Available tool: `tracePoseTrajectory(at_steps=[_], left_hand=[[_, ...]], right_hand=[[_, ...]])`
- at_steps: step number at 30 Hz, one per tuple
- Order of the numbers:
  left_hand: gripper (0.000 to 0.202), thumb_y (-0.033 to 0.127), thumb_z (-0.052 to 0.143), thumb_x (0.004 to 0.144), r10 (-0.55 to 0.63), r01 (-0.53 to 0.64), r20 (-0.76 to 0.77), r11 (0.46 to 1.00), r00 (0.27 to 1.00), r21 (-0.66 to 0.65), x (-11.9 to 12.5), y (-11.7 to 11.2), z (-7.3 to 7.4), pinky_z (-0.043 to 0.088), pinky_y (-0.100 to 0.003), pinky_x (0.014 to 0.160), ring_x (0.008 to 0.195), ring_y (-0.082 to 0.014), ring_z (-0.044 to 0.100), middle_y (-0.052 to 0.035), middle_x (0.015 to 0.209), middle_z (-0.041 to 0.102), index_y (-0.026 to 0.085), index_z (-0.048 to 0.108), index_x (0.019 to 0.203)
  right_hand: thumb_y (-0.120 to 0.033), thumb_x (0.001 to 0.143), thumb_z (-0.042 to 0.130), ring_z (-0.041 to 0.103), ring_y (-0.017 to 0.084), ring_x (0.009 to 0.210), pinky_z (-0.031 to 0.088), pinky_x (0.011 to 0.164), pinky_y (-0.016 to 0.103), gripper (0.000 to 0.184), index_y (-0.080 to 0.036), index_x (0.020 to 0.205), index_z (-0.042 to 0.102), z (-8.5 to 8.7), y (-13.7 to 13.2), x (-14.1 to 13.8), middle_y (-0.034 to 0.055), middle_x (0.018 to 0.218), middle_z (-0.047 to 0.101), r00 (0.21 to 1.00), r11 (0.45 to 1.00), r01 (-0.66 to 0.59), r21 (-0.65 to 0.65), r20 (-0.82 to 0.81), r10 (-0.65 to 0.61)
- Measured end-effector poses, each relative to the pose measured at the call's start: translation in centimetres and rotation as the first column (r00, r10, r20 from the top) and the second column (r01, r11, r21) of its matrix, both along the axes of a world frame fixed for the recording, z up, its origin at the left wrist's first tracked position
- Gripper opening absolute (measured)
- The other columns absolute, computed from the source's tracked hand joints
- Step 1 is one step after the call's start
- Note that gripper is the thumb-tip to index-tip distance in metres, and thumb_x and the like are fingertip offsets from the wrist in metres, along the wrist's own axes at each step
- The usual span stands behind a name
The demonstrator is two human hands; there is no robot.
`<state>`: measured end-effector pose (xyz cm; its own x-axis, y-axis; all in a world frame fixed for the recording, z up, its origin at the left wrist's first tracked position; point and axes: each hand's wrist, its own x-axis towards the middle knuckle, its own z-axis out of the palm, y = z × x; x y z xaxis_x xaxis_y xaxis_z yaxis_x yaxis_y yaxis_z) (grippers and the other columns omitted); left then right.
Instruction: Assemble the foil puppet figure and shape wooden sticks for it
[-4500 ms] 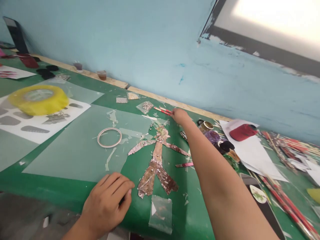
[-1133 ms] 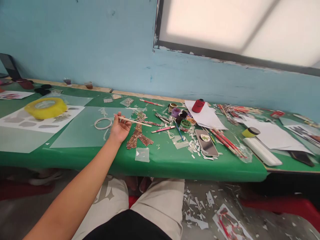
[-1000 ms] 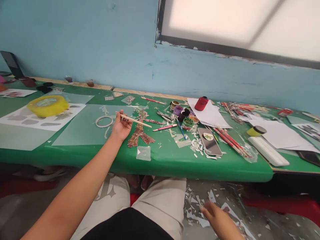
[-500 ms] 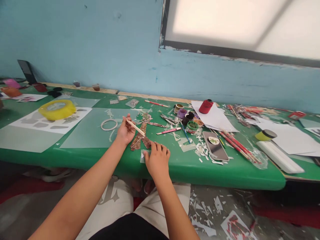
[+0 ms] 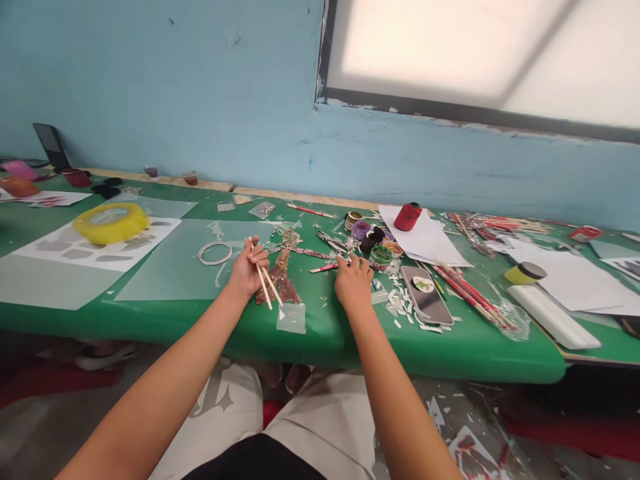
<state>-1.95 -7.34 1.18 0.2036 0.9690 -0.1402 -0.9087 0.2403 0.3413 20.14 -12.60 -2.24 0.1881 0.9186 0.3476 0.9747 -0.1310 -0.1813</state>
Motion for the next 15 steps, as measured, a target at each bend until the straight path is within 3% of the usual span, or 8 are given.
tracePoseTrajectory(at_steps=[4, 7, 9, 11, 12, 13, 15], left_hand=[[0.038, 0.032, 0.028, 0.102, 0.016, -0.016, 0.040, 1.000, 0.999, 0.006, -0.3, 0.4, -0.1, 0.023, -0.010, 0.035, 0.035, -0.0021, 0.027, 0.0087, 0.049, 0.025, 0.016, 0.055, 0.080], [0.036, 0.026, 0.024, 0.103, -0.018, 0.017, 0.008, 0.998, 1.000, 0.060, 0.2, 0.7, 1.0, 0.021, -0.013, 0.035, 0.036, -0.0033, 0.024, 0.0084, 0.051, 0.025, 0.015, 0.054, 0.084], [0.030, 0.016, 0.025, 0.101, -0.077, 0.088, -0.075, 0.984, 0.994, 0.158, 1.0, 0.7, 2.3, 0.021, -0.014, 0.036, 0.037, -0.0037, 0.025, 0.0081, 0.054, 0.027, 0.015, 0.052, 0.087], [0.019, 0.013, 0.032, 0.096, -0.101, 0.178, -0.274, 0.946, 0.956, 0.272, 2.3, 0.2, 3.5, 0.021, -0.015, 0.038, 0.039, -0.0042, 0.025, 0.0079, 0.056, 0.030, 0.017, 0.048, 0.087], [0.012, 0.014, 0.037, 0.094, -0.099, 0.260, -0.445, 0.913, 0.890, 0.316, 2.9, -0.1, 3.8, 0.022, -0.015, 0.039, 0.040, -0.0043, 0.026, 0.0078, 0.057, 0.033, 0.018, 0.046, 0.088], [0.006, 0.016, 0.042, 0.093, -0.073, 0.369, -0.649, 0.868, 0.757, 0.332, 3.6, -0.6, 4.0, 0.023, -0.016, 0.041, 0.041, -0.0048, 0.028, 0.0075, 0.059, 0.037, 0.019, 0.045, 0.089], [0.005, 0.023, 0.047, 0.092, 0.138, 0.514, -0.908, 0.786, 0.395, 0.343, 4.8, -1.9, 3.8, 0.028, -0.018, 0.045, 0.046, -0.0068, 0.036, 0.0053, 0.064, 0.048, 0.021, 0.042, 0.091]], right_hand=[[-0.027, 0.093, 0.045, 0.042, 0.031, 0.112, 0.033, 0.089, 0.043, 0.029, -0.023, 0.110, 0.069, -0.6, 1.9, 1.9, 0.0138, 0.123, 0.057, 0.981, 0.991, -0.125, -0.056, 0.145, 0.132], [-0.030, 0.093, 0.046, 0.044, 0.030, 0.105, 0.034, 0.086, 0.041, 0.026, -0.019, 0.103, 0.067, -1.1, 2.2, 2.1, 0.0148, 0.113, 0.060, 0.962, 0.986, -0.165, -0.013, 0.217, 0.164], [-0.029, 0.093, 0.044, 0.046, 0.029, 0.101, 0.034, 0.085, 0.040, 0.025, -0.016, 0.100, 0.065, -1.2, 2.4, 2.3, 0.0153, 0.107, 0.061, 0.971, 0.984, -0.172, 0.039, 0.174, 0.163], [-0.026, 0.093, 0.040, 0.049, 0.026, 0.094, 0.036, 0.082, 0.038, 0.025, -0.015, 0.096, 0.062, -1.0, 2.5, 2.6, 0.0145, 0.099, 0.062, 0.987, 0.980, -0.158, 0.123, 0.019, 0.157], [-0.025, 0.092, 0.038, 0.050, 0.025, 0.089, 0.037, 0.079, 0.036, 0.025, -0.015, 0.096, 0.060, -0.8, 2.4, 2.9, 0.0135, 0.095, 0.063, 0.985, 0.977, -0.125, 0.175, -0.095, 0.143], [-0.026, 0.092, 0.036, 0.051, 0.023, 0.083, 0.037, 0.075, 0.034, 0.025, -0.015, 0.097, 0.058, -0.5, 2.1, 3.1, 0.0120, 0.091, 0.062, 0.968, 0.971, -0.071, 0.229, -0.220, 0.123], [-0.030, 0.092, 0.034, 0.051, 0.020, 0.072, 0.037, 0.067, 0.031, 0.026, -0.016, 0.102, 0.054, -0.1, 0.8, 3.7, 0.0081, 0.085, 0.061, 0.891, 0.942, 0.085, 0.324, -0.448, 0.074]])
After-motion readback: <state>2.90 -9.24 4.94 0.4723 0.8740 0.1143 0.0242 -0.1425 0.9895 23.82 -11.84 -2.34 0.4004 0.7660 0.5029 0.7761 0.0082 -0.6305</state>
